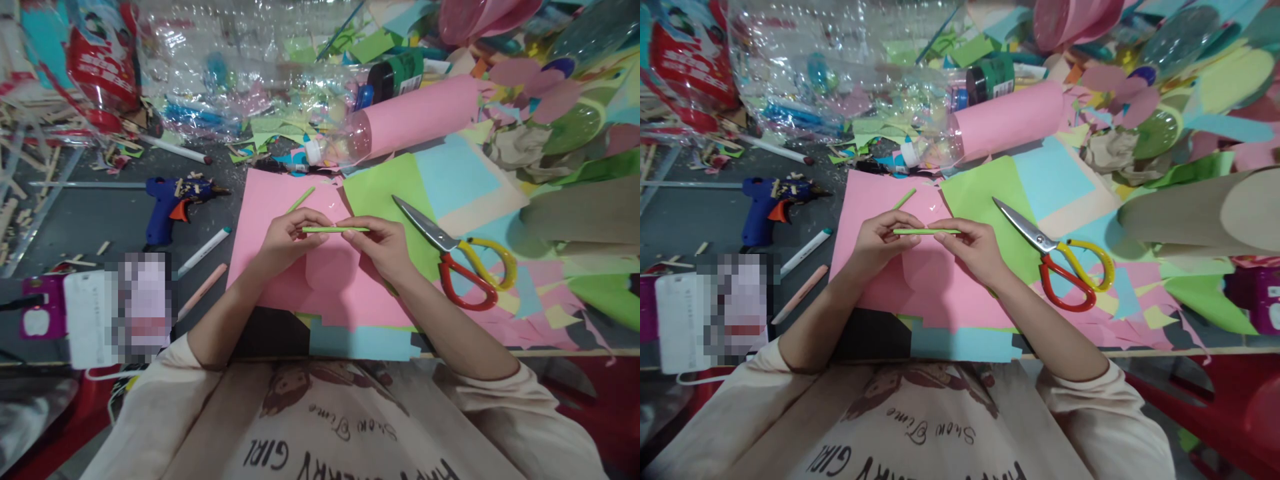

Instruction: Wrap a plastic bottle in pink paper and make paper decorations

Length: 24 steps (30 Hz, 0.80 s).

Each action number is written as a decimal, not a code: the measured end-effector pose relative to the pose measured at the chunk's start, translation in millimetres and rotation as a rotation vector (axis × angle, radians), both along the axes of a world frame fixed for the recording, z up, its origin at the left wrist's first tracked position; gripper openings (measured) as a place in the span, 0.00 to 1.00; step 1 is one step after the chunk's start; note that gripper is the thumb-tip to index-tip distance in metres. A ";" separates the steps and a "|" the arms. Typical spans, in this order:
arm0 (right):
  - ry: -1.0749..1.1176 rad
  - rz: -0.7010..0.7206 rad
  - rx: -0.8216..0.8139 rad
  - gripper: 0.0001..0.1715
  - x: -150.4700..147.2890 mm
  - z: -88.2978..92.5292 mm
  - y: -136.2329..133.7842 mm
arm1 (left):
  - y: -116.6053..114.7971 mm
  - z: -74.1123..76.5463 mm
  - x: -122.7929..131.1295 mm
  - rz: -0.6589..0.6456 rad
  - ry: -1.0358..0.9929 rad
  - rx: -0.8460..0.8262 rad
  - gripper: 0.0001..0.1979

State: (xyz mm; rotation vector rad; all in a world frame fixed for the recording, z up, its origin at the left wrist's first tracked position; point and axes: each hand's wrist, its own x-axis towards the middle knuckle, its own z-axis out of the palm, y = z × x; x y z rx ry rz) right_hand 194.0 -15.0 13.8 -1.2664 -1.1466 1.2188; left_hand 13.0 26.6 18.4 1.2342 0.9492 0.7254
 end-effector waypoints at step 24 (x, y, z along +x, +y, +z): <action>-0.045 -0.003 -0.033 0.09 -0.8 -0.4 -0.2 | -1.0 -2.5 -0.3 0.045 0.002 -0.009 0.16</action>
